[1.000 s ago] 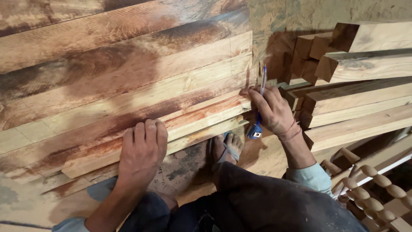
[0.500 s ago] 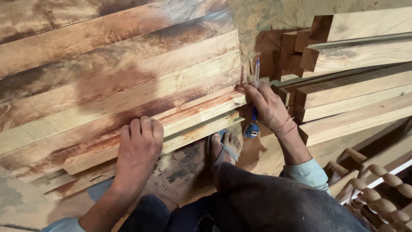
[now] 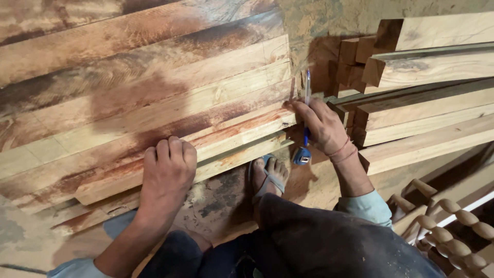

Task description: The person places a thin wooden strip on a stack of planks and uses a pen to mark the wood repeatedly. The person adjusts the strip position and continues marking along the edges of the planks.

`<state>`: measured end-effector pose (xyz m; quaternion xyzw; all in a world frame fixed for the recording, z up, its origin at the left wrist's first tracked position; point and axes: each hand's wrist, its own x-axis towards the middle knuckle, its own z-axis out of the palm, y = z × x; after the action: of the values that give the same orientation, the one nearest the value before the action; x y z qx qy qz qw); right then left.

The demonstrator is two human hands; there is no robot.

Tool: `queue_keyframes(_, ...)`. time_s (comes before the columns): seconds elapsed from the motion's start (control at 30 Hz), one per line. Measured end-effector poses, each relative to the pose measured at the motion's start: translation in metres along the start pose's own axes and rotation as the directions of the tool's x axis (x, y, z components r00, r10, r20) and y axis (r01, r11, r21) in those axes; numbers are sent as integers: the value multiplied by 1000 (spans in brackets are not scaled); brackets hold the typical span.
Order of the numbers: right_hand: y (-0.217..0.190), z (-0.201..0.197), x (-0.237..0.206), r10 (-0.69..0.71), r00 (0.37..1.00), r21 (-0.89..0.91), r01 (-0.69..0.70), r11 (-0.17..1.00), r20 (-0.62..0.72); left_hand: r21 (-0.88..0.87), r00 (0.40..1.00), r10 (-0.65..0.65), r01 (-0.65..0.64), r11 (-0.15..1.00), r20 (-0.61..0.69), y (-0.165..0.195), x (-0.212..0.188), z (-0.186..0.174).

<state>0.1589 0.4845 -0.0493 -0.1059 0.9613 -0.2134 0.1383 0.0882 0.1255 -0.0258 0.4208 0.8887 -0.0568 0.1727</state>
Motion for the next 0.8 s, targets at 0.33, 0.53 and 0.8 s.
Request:
queue_keyframes(0.33,-26,-90,8,282,942,619,-333,711,181,-29,978,-27,21,999,-206,0,-9,9)
queue_keyframes(0.53,-7,-70,63,-60,902,571,-219,791,428,-60,971,-45,32,998,-236,0,-11,11)
queue_keyframes(0.8,14,-84,58,126,810,56,-192,980,574,-51,981,-44,35,998,-190,-2,-17,12)
